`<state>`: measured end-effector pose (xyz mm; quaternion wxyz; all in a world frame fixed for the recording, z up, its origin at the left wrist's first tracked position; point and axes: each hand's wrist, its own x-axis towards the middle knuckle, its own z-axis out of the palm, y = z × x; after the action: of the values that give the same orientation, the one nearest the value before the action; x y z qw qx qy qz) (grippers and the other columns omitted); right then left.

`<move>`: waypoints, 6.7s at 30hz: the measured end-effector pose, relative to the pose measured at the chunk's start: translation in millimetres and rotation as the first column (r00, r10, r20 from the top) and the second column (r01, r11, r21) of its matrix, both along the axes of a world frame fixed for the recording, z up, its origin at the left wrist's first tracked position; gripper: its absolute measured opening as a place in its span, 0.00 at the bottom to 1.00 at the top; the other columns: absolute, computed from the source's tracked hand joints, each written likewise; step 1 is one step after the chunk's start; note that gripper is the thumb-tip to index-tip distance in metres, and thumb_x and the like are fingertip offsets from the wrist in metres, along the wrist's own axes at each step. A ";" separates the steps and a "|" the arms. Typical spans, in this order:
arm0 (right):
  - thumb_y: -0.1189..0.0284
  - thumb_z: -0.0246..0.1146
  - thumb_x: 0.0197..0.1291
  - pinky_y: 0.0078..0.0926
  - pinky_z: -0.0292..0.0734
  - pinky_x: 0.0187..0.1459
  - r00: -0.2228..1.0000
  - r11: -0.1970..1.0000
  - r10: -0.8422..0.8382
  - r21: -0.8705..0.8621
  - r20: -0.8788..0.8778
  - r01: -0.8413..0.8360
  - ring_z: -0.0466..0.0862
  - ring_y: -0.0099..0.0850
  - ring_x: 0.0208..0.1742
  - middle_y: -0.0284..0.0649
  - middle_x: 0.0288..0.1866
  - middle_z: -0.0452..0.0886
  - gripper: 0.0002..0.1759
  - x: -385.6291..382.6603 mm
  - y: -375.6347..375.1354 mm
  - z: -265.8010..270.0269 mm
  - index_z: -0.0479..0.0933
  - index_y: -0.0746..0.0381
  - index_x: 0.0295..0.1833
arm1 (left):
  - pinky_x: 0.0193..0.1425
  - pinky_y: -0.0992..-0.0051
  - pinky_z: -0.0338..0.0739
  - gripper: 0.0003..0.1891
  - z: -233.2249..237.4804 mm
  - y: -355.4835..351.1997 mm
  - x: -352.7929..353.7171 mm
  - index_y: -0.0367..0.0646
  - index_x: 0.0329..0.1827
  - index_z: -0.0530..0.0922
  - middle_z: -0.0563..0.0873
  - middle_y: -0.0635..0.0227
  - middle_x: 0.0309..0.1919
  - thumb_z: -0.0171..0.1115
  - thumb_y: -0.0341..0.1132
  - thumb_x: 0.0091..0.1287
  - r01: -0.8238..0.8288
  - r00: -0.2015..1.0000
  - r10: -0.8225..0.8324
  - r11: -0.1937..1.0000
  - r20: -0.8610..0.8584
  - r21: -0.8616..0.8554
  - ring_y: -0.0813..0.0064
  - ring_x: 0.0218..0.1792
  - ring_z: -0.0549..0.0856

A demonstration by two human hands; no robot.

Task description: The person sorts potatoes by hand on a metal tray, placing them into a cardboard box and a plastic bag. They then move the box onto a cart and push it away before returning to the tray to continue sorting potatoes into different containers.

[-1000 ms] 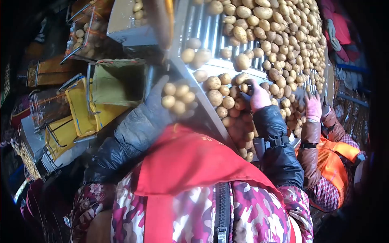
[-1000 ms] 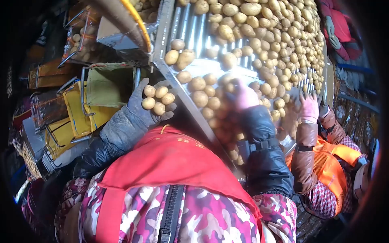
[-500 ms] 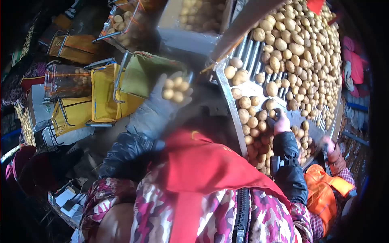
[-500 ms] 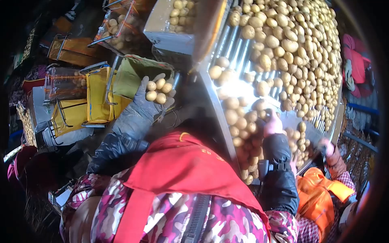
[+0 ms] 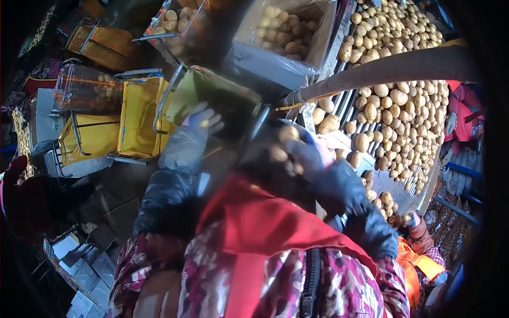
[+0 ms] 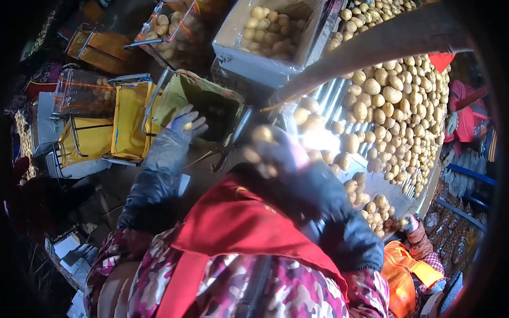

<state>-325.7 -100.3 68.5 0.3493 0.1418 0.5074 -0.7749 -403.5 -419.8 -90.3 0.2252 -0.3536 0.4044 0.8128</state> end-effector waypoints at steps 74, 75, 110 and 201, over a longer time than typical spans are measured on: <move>0.53 0.65 0.64 0.65 0.63 0.74 0.827 -0.143 0.395 0.863 -0.399 0.485 0.71 0.52 0.76 0.47 0.67 0.78 0.23 231.6 120.6 -88.0 0.79 0.55 0.59 | 0.75 0.55 0.74 0.27 123.7 414.0 88.3 0.48 0.70 0.80 0.76 0.48 0.72 0.73 0.37 0.67 0.072 -0.850 -0.500 0.198 -0.164 -0.978 0.46 0.71 0.77; 0.53 0.65 0.64 0.65 0.62 0.74 0.807 -0.130 0.374 0.836 -0.457 0.533 0.71 0.52 0.76 0.48 0.68 0.78 0.24 215.6 131.7 -78.9 0.79 0.55 0.60 | 0.75 0.55 0.74 0.26 123.1 416.0 80.5 0.47 0.69 0.80 0.77 0.49 0.71 0.73 0.37 0.67 0.007 -0.780 -0.607 0.233 -0.151 -0.973 0.47 0.71 0.77; 0.37 0.62 0.63 0.48 0.66 0.76 0.916 0.067 -0.302 0.953 -0.263 0.295 0.75 0.51 0.74 0.49 0.74 0.77 0.40 167.3 393.0 -40.8 0.79 0.54 0.71 | 0.70 0.40 0.70 0.38 122.8 594.1 53.6 0.63 0.75 0.75 0.81 0.59 0.60 0.72 0.60 0.60 -0.405 -0.626 -0.721 -0.026 0.298 -0.914 0.52 0.64 0.79; 0.64 0.66 0.60 0.53 0.78 0.55 0.885 -0.424 -0.044 0.811 -0.464 0.404 0.86 0.54 0.52 0.48 0.46 0.87 0.14 244.6 229.4 -119.5 0.82 0.56 0.50 | 0.56 0.74 0.86 0.25 167.1 298.0 71.8 0.45 0.79 0.71 0.84 0.60 0.63 0.56 0.28 0.79 0.983 0.135 -0.917 0.171 -0.376 -0.063 0.76 0.56 0.86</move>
<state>-81.1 129.0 -51.0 -0.1532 0.3826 0.9073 -0.0831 -331.7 -121.8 76.8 0.6529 0.1512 0.4835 0.5631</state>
